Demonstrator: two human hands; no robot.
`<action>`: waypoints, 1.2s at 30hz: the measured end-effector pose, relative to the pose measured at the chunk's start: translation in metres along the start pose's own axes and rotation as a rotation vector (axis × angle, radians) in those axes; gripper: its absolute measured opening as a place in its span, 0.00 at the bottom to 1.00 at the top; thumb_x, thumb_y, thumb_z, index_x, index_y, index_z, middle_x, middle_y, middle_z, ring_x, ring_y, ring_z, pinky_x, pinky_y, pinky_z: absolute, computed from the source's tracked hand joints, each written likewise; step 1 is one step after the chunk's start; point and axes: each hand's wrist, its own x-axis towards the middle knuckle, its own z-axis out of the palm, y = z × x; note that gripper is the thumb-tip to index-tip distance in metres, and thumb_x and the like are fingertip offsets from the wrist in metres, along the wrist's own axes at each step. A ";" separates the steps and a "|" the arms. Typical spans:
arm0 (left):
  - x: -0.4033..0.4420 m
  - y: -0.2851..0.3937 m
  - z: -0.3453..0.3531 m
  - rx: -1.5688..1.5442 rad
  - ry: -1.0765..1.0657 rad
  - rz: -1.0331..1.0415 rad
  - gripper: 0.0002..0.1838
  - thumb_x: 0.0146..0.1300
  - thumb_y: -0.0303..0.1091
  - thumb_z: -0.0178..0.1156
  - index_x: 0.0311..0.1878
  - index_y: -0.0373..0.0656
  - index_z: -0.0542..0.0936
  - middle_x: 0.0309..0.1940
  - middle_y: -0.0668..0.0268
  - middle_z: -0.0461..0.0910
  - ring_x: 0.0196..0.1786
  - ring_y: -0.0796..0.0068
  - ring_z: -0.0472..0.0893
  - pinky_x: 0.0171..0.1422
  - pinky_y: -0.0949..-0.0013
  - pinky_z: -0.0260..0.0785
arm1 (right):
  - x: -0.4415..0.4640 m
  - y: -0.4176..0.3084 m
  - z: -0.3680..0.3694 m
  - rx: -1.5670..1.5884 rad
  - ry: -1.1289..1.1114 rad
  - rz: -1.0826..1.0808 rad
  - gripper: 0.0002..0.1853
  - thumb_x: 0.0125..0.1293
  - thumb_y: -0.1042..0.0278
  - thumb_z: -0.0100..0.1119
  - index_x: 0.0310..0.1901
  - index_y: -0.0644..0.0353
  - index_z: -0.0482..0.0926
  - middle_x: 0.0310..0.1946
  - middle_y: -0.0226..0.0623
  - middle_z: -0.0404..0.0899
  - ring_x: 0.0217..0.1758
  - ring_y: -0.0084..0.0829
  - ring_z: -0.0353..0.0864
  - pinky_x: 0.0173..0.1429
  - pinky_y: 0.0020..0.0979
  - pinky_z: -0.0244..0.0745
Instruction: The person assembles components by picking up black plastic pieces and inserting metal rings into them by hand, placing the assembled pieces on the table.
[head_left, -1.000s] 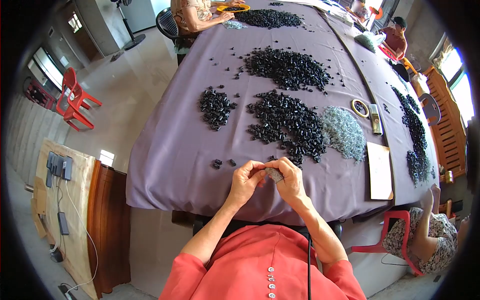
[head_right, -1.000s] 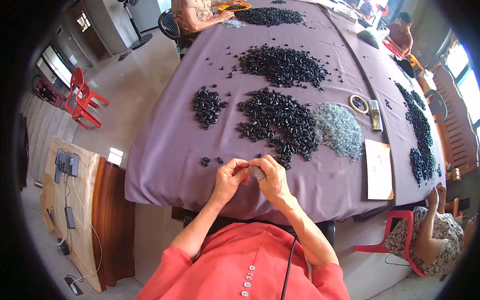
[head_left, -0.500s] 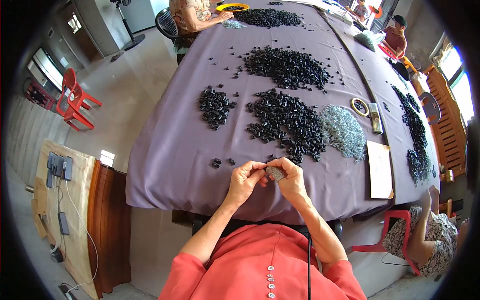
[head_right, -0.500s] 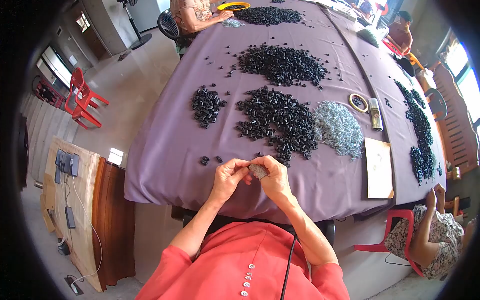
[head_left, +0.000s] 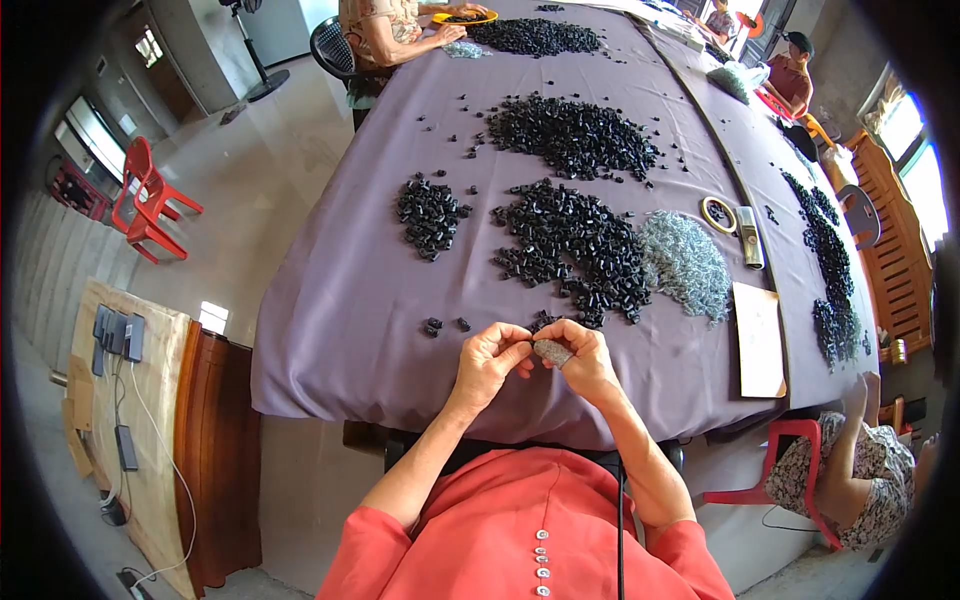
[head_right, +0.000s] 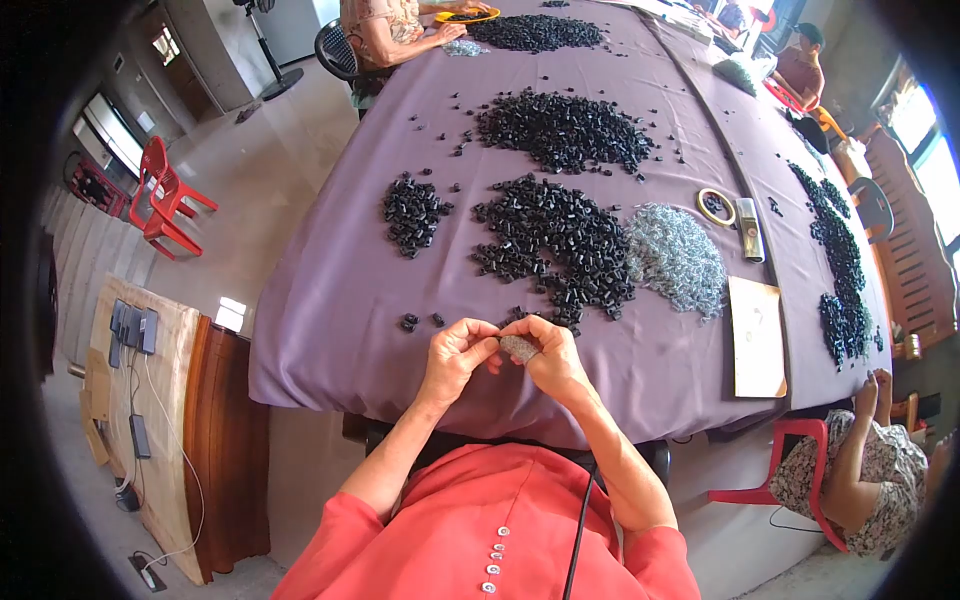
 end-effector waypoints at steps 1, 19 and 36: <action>0.000 -0.001 -0.001 -0.020 -0.015 -0.003 0.04 0.62 0.25 0.57 0.40 0.37 0.76 0.27 0.68 0.78 0.28 0.82 0.77 0.30 0.78 0.72 | 0.000 0.001 -0.001 0.050 -0.005 0.007 0.08 0.58 0.83 0.53 0.38 0.64 0.78 0.27 0.29 0.78 0.28 0.17 0.72 0.34 0.21 0.70; -0.005 0.002 0.002 -0.128 -0.255 -0.090 0.03 0.60 0.26 0.60 0.35 0.40 0.76 0.26 0.70 0.76 0.24 0.85 0.73 0.27 0.80 0.67 | -0.009 0.020 -0.017 0.492 -0.215 0.097 0.07 0.52 0.73 0.67 0.27 0.61 0.76 0.26 0.32 0.77 0.24 0.18 0.71 0.29 0.19 0.65; -0.009 0.009 0.008 -0.068 -0.252 -0.117 0.04 0.59 0.26 0.60 0.30 0.39 0.76 0.26 0.69 0.75 0.24 0.84 0.73 0.26 0.80 0.67 | -0.016 0.023 -0.013 0.388 -0.150 0.020 0.15 0.48 0.68 0.72 0.22 0.59 0.72 0.22 0.28 0.73 0.22 0.16 0.68 0.26 0.19 0.62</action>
